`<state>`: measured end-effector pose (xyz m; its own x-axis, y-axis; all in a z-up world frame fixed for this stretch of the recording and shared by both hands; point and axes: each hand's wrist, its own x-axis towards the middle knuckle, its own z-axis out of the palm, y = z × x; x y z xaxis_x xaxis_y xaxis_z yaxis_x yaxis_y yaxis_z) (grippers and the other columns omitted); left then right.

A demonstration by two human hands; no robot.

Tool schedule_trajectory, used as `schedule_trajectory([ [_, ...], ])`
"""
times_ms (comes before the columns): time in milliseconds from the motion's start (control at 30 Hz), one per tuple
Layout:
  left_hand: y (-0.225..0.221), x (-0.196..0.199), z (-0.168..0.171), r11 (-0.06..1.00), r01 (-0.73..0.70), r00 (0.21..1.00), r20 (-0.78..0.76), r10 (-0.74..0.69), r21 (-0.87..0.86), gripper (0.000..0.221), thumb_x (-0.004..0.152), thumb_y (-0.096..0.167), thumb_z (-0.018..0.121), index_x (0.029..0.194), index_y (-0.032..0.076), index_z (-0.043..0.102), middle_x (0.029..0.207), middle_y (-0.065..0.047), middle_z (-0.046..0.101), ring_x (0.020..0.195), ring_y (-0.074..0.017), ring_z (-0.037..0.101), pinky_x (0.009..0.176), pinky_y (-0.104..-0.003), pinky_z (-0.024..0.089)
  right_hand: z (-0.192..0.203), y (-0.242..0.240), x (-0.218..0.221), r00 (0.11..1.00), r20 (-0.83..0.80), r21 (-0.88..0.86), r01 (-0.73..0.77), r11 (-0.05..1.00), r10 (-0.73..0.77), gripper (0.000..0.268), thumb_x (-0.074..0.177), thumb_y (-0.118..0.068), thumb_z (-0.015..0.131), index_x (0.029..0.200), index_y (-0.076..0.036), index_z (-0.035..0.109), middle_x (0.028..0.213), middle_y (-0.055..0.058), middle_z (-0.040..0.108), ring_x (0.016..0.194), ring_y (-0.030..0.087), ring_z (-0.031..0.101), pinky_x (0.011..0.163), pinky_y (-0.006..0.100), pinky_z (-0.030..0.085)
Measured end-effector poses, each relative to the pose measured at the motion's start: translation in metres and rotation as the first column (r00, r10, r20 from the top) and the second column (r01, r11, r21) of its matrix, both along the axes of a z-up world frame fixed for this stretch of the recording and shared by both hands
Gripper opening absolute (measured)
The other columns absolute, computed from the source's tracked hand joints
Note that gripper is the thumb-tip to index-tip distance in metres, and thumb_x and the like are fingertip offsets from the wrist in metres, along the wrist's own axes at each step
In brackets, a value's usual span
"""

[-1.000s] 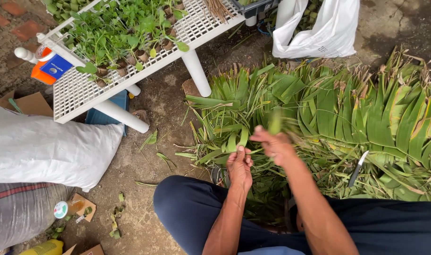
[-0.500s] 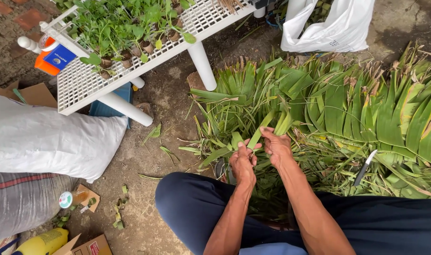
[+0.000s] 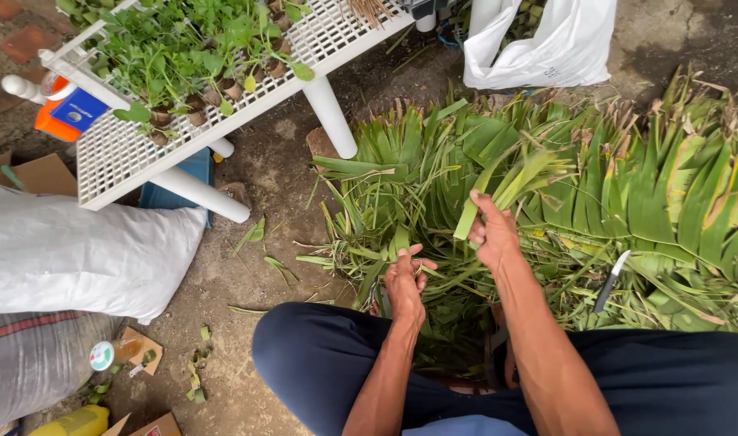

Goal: Stripping and sorting banana leaves by hand and using a knife for initial cuts.

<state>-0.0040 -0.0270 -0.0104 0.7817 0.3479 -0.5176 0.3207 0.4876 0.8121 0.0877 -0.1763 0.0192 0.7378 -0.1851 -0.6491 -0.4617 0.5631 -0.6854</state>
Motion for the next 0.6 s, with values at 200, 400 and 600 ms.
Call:
schedule_trajectory([
  [200,0.002,0.001,-0.012,0.999,0.041,0.999,-0.004,-0.041,-0.011,0.041,0.108,0.028,0.041,0.115,0.002,0.071,0.069,-0.017,0.072,0.036,-0.0089,0.039,0.036,-0.019,0.024,-0.034,0.016,-0.010,0.991,0.122,0.178,-0.081,0.981,0.059,0.026,0.096,-0.031,0.073,0.107,-0.009,0.063,0.093,0.010,0.078,0.040,-0.001,0.047,0.033,0.017,0.036],
  [400,0.002,0.001,-0.028,0.996,0.076,0.997,-0.035,-0.075,0.047,0.041,0.110,0.029,0.040,0.115,0.004,0.072,0.069,-0.018,0.073,0.035,-0.0101,0.037,0.034,-0.020,0.023,-0.013,0.032,-0.013,0.978,0.185,0.404,-0.168,0.899,0.100,0.023,0.098,-0.028,0.069,0.099,-0.010,0.055,0.077,0.003,0.062,0.043,0.005,0.043,0.033,0.018,0.037],
  [600,0.004,0.001,-0.021,0.996,0.076,0.997,-0.007,-0.075,0.036,0.041,0.110,0.028,0.040,0.115,0.002,0.071,0.070,-0.018,0.073,0.036,-0.0109,0.039,0.034,-0.020,0.024,0.007,0.037,-0.020,0.982,0.175,0.429,-0.136,0.893,0.065,0.035,0.097,-0.024,0.074,0.074,-0.011,0.051,0.065,-0.005,0.044,0.041,0.004,0.041,0.033,0.017,0.035],
])
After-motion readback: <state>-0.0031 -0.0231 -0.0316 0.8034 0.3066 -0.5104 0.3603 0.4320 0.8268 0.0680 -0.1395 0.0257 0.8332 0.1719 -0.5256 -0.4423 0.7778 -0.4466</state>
